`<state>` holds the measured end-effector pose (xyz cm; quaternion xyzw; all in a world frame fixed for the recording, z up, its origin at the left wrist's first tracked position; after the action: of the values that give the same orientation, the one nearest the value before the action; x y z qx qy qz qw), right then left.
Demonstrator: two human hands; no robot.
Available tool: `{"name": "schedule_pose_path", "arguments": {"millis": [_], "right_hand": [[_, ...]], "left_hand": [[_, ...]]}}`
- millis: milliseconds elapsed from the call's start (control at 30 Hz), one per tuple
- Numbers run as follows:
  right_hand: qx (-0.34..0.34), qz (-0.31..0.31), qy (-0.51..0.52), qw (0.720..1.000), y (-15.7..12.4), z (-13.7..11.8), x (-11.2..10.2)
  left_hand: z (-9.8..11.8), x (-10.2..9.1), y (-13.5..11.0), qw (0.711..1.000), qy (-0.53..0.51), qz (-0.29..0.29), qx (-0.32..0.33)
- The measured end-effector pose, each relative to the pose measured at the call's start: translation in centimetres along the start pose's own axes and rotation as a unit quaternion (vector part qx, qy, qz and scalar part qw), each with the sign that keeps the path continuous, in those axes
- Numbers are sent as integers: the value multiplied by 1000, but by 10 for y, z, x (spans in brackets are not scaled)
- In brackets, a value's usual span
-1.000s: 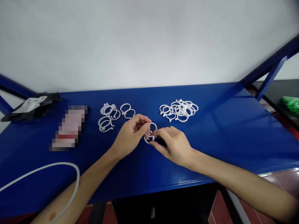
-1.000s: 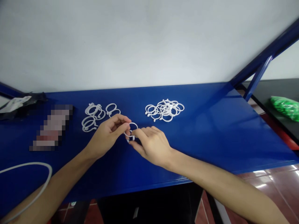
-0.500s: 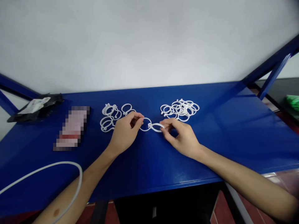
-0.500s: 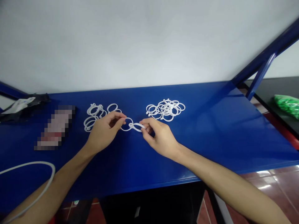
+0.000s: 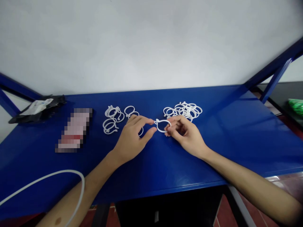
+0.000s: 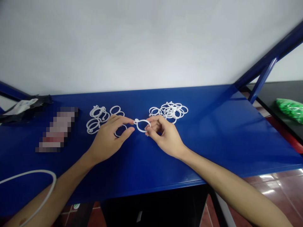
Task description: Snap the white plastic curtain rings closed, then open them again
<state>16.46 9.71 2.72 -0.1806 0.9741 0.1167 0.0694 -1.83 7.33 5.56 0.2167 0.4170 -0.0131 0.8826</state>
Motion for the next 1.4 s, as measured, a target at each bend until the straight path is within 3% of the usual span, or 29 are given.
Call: {"name": "schedule_pose_path", "arguments": {"millis": [100, 200, 367, 600, 767, 1000, 1100, 1200, 1333, 1400], "right_hand": [[5, -28, 17, 999, -2, 1, 5], [-19, -56, -70, 996, -5, -2, 8], [-82, -58, -158, 982, -8, -13, 7], [-141, -63, -168, 974, -6, -20, 7], [-182, -101, -206, 956, -12, -24, 11], [-209, -137, -270, 930, -15, -25, 15], [-222, -119, -291, 923, -11, -25, 14], [-235, -81, -327, 912, -5, -26, 5], [-230, 36, -433, 871, 5, -25, -23], [-214, 91, -479, 846, 12, -22, -38]], "left_hand": [[5, 6, -4, 996, -76, -18, -41], [2, 11, -7, 992, -103, -21, -70], [5, 13, -9, 991, -122, -23, -51], [18, 10, -11, 996, -80, 12, 46], [30, 13, -21, 985, 16, 79, 153], [38, 17, -27, 968, 90, 94, 217], [35, 15, -20, 967, 128, 56, 211], [22, 8, -11, 965, 206, 20, 159], [-7, -4, -4, 949, 311, -10, 41], [-17, -4, -4, 943, 332, -28, 18]]}}
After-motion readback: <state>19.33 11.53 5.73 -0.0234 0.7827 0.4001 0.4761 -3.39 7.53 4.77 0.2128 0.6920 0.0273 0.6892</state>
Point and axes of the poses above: each hand's wrist, its own y-axis towards the middle knuckle, its own x-axis out of the palm, z = x × y, the point moved 6 cm from there along y, towards the middle knuckle, and after that the axes turned 1 degree about -x, right-handed, at the moved point
